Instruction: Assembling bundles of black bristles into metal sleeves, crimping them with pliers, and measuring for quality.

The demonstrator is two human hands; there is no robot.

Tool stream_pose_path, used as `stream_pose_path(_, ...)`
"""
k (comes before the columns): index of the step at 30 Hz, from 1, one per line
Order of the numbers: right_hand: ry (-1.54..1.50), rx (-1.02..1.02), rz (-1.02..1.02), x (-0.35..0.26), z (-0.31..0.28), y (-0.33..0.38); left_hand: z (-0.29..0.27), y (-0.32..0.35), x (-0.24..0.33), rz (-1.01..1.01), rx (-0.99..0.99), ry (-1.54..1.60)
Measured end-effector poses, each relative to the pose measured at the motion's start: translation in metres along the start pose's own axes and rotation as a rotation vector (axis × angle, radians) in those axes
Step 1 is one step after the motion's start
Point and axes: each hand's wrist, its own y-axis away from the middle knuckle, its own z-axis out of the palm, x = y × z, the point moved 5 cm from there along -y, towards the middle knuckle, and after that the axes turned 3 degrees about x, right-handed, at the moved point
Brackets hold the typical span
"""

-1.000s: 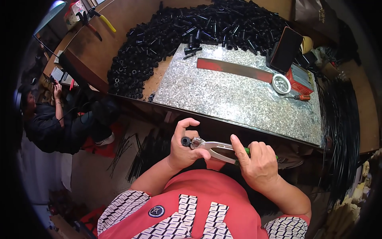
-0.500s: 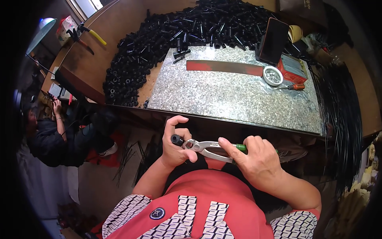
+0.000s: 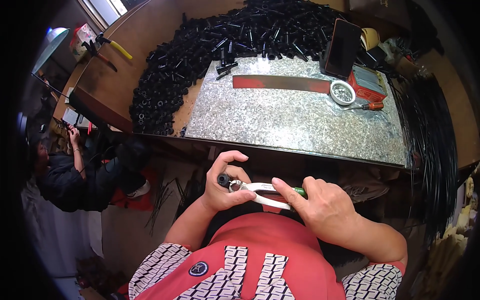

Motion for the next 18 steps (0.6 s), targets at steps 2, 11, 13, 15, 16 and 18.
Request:
stream_pose_path(2,0.034,0.01,-0.002,0.0,-0.005,-0.001,-0.003,-0.001,-0.002,-0.002,0.029,0.03)
stream_pose_path(11,0.149,-0.013,-0.047,-0.003,-0.019,-0.007,-0.004,-0.003,0.0,-0.002,-0.029,-0.061)
stream_pose_path(13,0.166,-0.022,-0.061,-0.004,-0.02,-0.009,-0.003,-0.004,0.002,0.006,-0.045,-0.056)
stream_pose_path(15,0.171,-0.027,-0.065,-0.004,-0.018,-0.008,-0.002,-0.005,0.002,0.002,-0.044,-0.062)
stream_pose_path(16,0.177,-0.03,-0.066,-0.004,-0.016,-0.008,-0.002,-0.004,0.001,-0.001,-0.046,-0.067)
stream_pose_path(18,0.188,-0.024,-0.071,-0.005,-0.015,-0.009,-0.002,-0.002,-0.003,-0.035,-0.01,-0.04)
